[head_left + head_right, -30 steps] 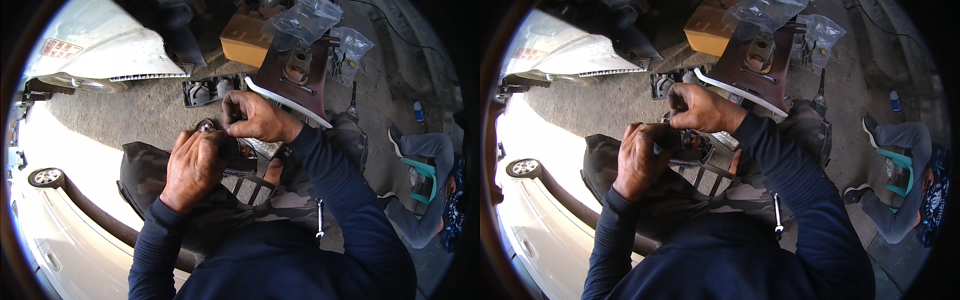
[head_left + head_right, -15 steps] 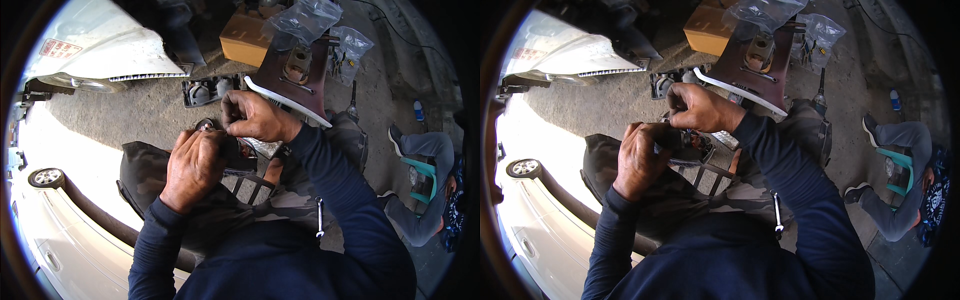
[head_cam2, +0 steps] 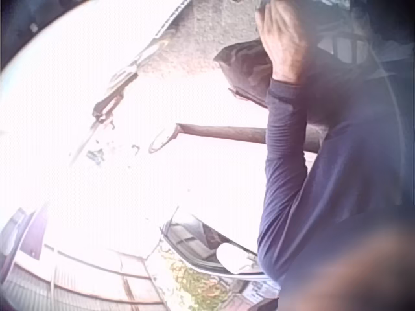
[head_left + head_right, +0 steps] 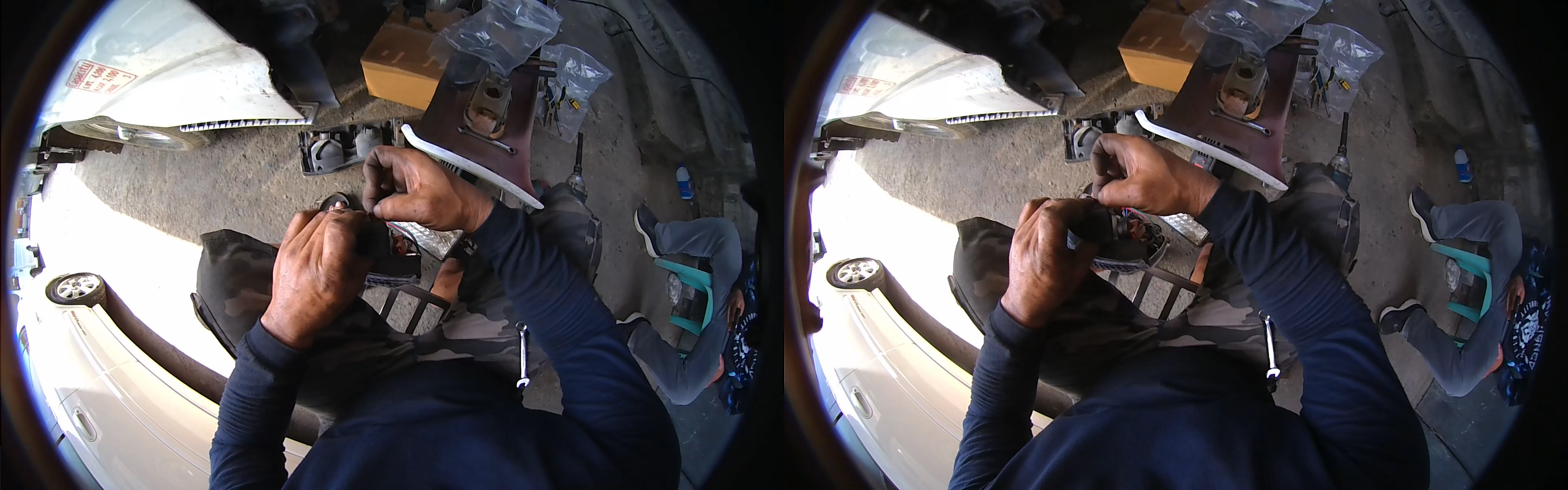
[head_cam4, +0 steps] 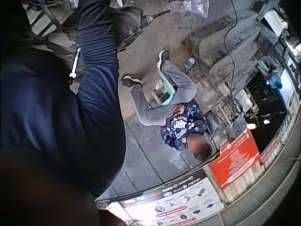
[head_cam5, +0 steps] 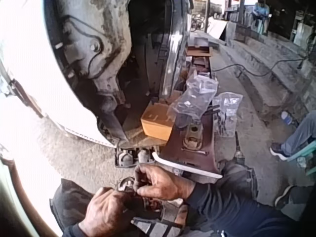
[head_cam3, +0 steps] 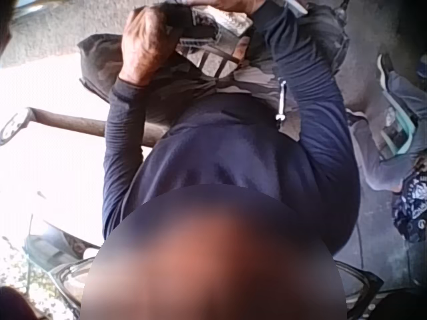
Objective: The person removes the old headlight assembly from a white truck using a wrench and impact driver, then installs a new headlight by connecting wires and securing the unit. The person handles the headlight, bulb, and wiring throughout the process.
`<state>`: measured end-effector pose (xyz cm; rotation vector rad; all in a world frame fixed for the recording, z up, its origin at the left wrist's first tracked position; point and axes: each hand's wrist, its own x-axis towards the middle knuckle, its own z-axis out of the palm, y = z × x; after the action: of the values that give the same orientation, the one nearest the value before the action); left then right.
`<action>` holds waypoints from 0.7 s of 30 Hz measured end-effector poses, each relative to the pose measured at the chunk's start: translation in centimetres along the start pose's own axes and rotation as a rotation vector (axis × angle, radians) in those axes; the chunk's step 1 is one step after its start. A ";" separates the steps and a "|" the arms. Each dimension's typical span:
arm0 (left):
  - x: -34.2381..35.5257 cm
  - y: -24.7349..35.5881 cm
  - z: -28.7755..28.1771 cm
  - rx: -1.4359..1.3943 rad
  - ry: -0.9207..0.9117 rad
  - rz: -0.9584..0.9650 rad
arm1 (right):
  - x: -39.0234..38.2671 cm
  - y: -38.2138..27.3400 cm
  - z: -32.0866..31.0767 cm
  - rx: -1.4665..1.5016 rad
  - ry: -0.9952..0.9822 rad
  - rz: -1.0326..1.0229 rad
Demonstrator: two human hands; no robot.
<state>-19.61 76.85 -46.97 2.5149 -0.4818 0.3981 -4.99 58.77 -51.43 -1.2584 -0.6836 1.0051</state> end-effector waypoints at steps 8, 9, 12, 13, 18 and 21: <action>-0.1 0.0 0.1 0.009 0.006 -0.008 | 0.0 0.2 0.0 0.037 -0.006 -0.039; -0.1 0.0 0.2 0.007 0.004 0.005 | 0.1 0.2 0.0 -0.028 -0.012 -0.030; -0.1 -0.1 0.1 0.010 -0.011 -0.021 | 0.1 0.2 -0.1 -0.016 0.008 -0.047; -0.1 -0.1 0.1 0.010 -0.009 -0.037 | 0.1 0.2 -0.1 0.022 0.021 -0.060; 0.0 0.1 0.0 0.010 -0.007 -0.021 | 0.1 0.2 0.0 -0.083 0.003 -0.005; 0.0 0.0 0.0 0.012 -0.004 -0.022 | 0.2 0.1 -0.1 -0.038 0.010 -0.039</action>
<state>-19.66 76.86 -46.95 2.5307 -0.4545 0.3884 -4.90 58.88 -51.57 -1.2782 -0.7197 0.9573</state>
